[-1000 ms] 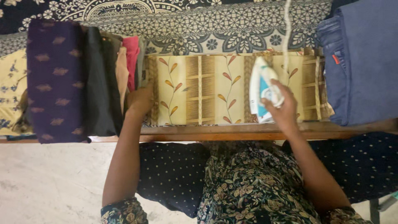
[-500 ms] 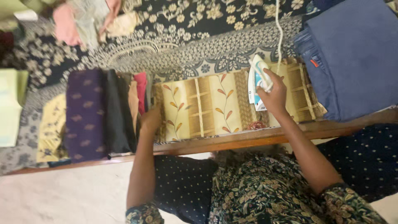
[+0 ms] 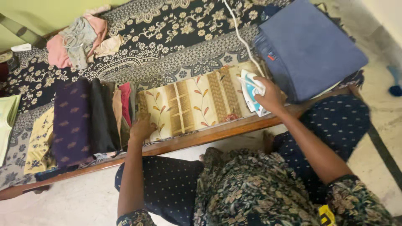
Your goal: The person irons a patterned piece of fabric on a wooden board using a handheld electric iron. They smooth the fabric with their left hand while moving the iron back and forth with their right hand to remove wrinkles.
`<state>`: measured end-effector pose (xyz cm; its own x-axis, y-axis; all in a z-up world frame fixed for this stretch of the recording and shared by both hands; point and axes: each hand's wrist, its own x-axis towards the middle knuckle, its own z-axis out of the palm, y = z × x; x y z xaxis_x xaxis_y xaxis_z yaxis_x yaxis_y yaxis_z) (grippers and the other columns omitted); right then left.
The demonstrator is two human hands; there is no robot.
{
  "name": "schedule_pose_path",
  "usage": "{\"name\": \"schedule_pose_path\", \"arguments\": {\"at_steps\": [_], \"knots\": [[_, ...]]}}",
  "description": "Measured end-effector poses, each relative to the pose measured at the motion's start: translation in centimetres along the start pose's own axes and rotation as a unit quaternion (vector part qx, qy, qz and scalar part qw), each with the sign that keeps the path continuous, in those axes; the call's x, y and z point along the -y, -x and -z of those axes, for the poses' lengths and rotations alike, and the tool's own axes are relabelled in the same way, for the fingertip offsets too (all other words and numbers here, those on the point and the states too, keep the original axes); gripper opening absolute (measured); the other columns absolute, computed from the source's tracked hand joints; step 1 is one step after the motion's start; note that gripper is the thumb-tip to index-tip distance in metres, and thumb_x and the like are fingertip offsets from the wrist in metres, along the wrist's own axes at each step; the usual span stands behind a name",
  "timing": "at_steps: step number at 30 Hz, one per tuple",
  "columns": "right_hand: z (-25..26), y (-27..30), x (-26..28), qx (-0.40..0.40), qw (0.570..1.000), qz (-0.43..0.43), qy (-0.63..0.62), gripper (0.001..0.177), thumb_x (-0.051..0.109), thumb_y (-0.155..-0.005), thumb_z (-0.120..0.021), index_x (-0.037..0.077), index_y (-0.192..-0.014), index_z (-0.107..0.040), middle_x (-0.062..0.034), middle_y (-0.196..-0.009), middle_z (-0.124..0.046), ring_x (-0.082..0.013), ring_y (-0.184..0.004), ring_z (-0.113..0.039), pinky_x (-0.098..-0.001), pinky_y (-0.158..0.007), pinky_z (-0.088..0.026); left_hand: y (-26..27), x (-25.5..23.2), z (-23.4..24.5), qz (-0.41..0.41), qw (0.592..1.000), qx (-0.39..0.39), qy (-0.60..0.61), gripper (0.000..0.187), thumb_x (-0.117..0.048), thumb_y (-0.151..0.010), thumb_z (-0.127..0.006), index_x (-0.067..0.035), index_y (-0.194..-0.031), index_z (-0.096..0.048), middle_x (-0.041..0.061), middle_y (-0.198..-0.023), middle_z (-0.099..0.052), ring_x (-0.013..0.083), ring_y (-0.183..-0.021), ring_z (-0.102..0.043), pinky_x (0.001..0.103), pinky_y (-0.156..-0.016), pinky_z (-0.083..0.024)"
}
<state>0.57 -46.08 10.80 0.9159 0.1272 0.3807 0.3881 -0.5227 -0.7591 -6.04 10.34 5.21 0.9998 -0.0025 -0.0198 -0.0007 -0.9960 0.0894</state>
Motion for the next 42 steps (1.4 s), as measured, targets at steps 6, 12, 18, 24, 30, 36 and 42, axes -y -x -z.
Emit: {"name": "schedule_pose_path", "arguments": {"at_steps": [6,12,18,24,30,36,42], "knots": [[-0.9,0.4,-3.7,0.049,0.996,-0.07,0.011,0.065,0.009,-0.078,-0.072,0.01,-0.141,-0.06,-0.0178,-0.124,-0.07,-0.0297,-0.105,-0.069,-0.0403,-0.092,-0.053,0.3,-0.3,-2.8,-0.068,0.974,0.143,-0.164,0.064,-0.06,-0.088,-0.069,-0.013,-0.131,-0.062,0.016,-0.12,-0.069,0.0369,-0.115,-0.067,0.054,-0.096,-0.055],[0.7,-0.4,-4.7,0.102,0.991,0.078,-0.029,0.077,0.014,-0.074,-0.088,0.003,-0.142,-0.052,-0.0231,-0.136,-0.06,-0.0328,-0.125,-0.058,-0.0415,-0.106,-0.044,-1.8,-4.7,-4.6,-0.005,0.991,0.111,-0.072,0.088,-0.059,-0.086,-0.068,-0.03,-0.159,-0.029,0.005,-0.167,-0.034,0.0396,-0.143,-0.041,0.061,-0.101,-0.047],[0.1,-2.3,-2.2,0.108,0.994,-0.021,0.009,0.07,0.01,-0.072,-0.073,0.009,-0.14,-0.056,-0.0209,-0.125,-0.067,-0.032,-0.116,-0.065,-0.0405,-0.1,-0.05,-2.5,-4.8,-5.4,-0.05,0.995,0.069,-0.053,0.106,-0.061,-0.075,-0.076,-0.026,-0.159,-0.024,0.008,-0.165,-0.028,0.0418,-0.143,-0.038,0.06,-0.106,-0.045],[-2.0,-5.2,-2.6,0.071,0.997,0.005,-0.011,0.062,0.007,-0.077,-0.071,0.005,-0.137,-0.058,-0.0201,-0.125,-0.068,-0.0308,-0.115,-0.067,-0.0388,-0.101,-0.05,-2.8,-6.3,-3.4,0.007,0.993,0.108,-0.055,0.114,-0.052,-0.066,-0.087,-0.026,-0.159,-0.026,0.009,-0.165,-0.03,0.0391,-0.148,-0.036,0.059,-0.104,-0.047],[-1.4,-3.8,-1.3,0.063,0.993,-0.021,-0.094,0.057,0.003,-0.082,-0.068,0.006,-0.139,-0.062,-0.0179,-0.125,-0.071,-0.0266,-0.111,-0.068,-0.0329,-0.098,-0.053,-4.1,-7.0,-2.1,-0.001,0.996,0.082,-0.037,0.109,-0.049,-0.065,-0.09,-0.023,-0.155,-0.035,0.013,-0.16,-0.036,0.0427,-0.139,-0.044,0.059,-0.098,-0.05],[-1.2,-1.5,2.7,0.186,0.982,-0.03,-0.004,0.058,0.003,-0.079,-0.068,0.01,-0.137,-0.064,-0.0175,-0.115,-0.07,-0.027,-0.103,-0.069,-0.0351,-0.092,-0.052,-4.0,-8.9,0.4,0.019,0.995,0.084,-0.058,0.102,-0.053,-0.067,-0.088,-0.022,-0.153,-0.043,0.013,-0.155,-0.044,0.0388,-0.132,-0.054,0.054,-0.09,-0.055],[-2.8,-3.6,3.5,0.199,0.98,-0.017,-0.016,0.054,0.004,-0.082,-0.067,0.008,-0.136,-0.063,-0.0199,-0.118,-0.068,-0.0317,-0.106,-0.066,-0.0385,-0.094,-0.05,-4.1,-9.1,1.0,-0.007,0.994,0.07,-0.086,0.105,-0.054,-0.065,-0.088,-0.02,-0.153,-0.04,0.016,-0.153,-0.044,0.0401,-0.131,-0.053,0.052,-0.089,-0.055]]}}
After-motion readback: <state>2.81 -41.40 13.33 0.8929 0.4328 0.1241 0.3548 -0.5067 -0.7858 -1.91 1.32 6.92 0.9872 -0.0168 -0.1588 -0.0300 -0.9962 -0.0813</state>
